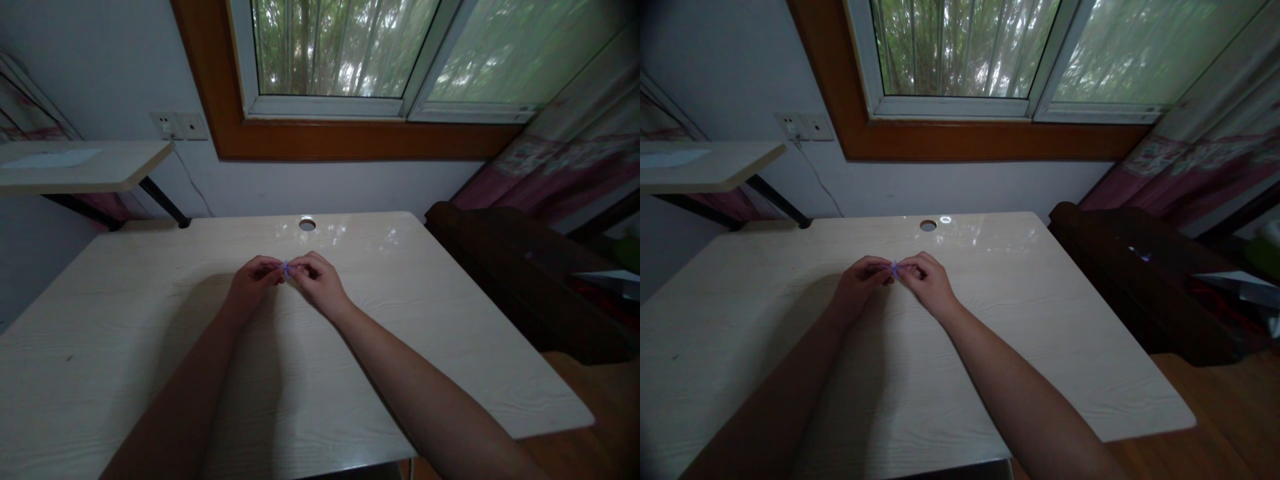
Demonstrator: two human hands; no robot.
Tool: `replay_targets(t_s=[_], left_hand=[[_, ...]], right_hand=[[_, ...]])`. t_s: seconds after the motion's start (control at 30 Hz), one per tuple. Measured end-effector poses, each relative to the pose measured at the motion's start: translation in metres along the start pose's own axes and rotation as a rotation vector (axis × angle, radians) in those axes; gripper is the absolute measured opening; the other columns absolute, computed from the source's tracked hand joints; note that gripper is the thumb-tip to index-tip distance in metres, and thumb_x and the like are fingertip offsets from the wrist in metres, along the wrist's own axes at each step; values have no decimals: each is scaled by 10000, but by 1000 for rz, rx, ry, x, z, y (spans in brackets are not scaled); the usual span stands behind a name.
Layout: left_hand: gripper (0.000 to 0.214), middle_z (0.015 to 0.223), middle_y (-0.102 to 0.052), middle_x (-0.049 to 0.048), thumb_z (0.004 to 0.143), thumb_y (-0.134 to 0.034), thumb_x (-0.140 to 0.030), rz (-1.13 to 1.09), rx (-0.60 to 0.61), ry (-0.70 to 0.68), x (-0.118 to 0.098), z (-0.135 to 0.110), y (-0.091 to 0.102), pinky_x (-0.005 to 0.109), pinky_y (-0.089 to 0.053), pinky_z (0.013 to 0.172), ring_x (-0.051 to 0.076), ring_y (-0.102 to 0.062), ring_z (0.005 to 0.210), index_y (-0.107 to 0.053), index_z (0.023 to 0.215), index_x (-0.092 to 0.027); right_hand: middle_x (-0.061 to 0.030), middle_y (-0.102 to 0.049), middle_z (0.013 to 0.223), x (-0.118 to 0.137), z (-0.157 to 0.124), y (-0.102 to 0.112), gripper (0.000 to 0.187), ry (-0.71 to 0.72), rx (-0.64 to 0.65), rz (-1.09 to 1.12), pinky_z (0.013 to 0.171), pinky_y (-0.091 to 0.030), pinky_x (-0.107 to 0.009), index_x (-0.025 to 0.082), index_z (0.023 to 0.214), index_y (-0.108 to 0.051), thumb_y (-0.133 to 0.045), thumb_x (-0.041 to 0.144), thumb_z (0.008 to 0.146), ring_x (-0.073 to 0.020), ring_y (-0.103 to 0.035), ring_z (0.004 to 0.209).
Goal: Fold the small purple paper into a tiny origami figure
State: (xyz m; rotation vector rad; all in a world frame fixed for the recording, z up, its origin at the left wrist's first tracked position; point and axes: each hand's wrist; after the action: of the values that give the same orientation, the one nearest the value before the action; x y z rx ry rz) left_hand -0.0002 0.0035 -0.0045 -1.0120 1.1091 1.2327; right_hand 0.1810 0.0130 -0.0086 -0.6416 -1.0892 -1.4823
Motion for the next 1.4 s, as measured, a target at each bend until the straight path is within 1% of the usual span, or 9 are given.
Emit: replay_targets(t_s=[0.07,0.17,0.3,0.4,0.5,0.6,0.83,1.13,1.4], left_hand=[[279,741,-698,17,746,-758,-369,1,16,-3,0,0,0,283,-527,671,155,-660,692,-683,940,-183],[260,734,-704,22,757,-747,-375,16,30,0,0,-1,-1,287,-535,669,155,-665,678,-689,918,-179],[234,731,-706,24,765,-738,-369,31,-6,2,-1,-1,-2,283,-542,667,151,-665,660,-692,868,-164],[231,723,-706,26,771,-735,-359,31,-35,9,-2,0,-2,276,-539,672,148,-664,659,-690,871,-156],[228,710,-707,25,786,-720,-362,27,-48,12,-1,0,-1,265,-532,651,144,-660,642,-685,879,-157],[232,729,-712,29,790,-714,-366,21,-45,24,0,1,0,262,-532,647,143,-664,647,-680,887,-158],[259,752,-713,35,776,-719,-378,31,-54,48,2,2,1,278,-544,669,150,-668,664,-677,900,-155],[253,715,-700,24,747,-736,-349,57,-62,66,-3,3,1,278,-544,668,148,-657,653,-681,895,-152],[218,713,-697,21,770,-707,-338,110,-52,48,3,4,2,279,-542,670,152,-658,666,-677,898,-165]], right_hand=[[-8,-574,793,1,0,1,117,3,-4,-6,670,-458,-274,251,920,-733,-667,314,848,-139,-545,700],[-5,-563,772,2,0,1,118,3,-1,-14,672,-453,-275,248,905,-731,-670,332,849,-141,-540,698],[-4,-567,777,-1,0,0,144,0,1,23,662,-443,-267,239,929,-727,-672,342,845,-132,-529,684],[-4,-595,794,-5,0,-2,214,-59,-6,122,627,-442,-255,227,1013,-695,-662,354,843,-123,-524,653],[-10,-628,823,-9,1,-4,260,-144,-50,197,583,-442,-246,220,1070,-663,-625,361,854,-117,-524,616],[-17,-643,809,-11,2,-4,217,-172,-77,171,581,-440,-249,209,997,-685,-613,352,851,-120,-525,610],[-18,-641,789,-11,2,-4,166,-155,-81,121,586,-421,-252,198,898,-696,-633,330,819,-121,-503,605],[-12,-625,762,-12,2,-4,168,-150,-50,107,586,-407,-252,203,894,-704,-648,339,813,-126,-491,613],[-11,-617,725,-9,1,-3,201,-152,-39,92,596,-420,-260,200,857,-699,-630,388,835,-140,-516,632]])
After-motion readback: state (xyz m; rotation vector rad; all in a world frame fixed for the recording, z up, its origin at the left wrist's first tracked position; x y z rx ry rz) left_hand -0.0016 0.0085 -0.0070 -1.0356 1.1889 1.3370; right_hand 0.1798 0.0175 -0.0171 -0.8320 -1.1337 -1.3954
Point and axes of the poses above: each hand's wrist, its own z-axis towards the middle knuckle, its own y-axis out of the back of the hand, x = y × z
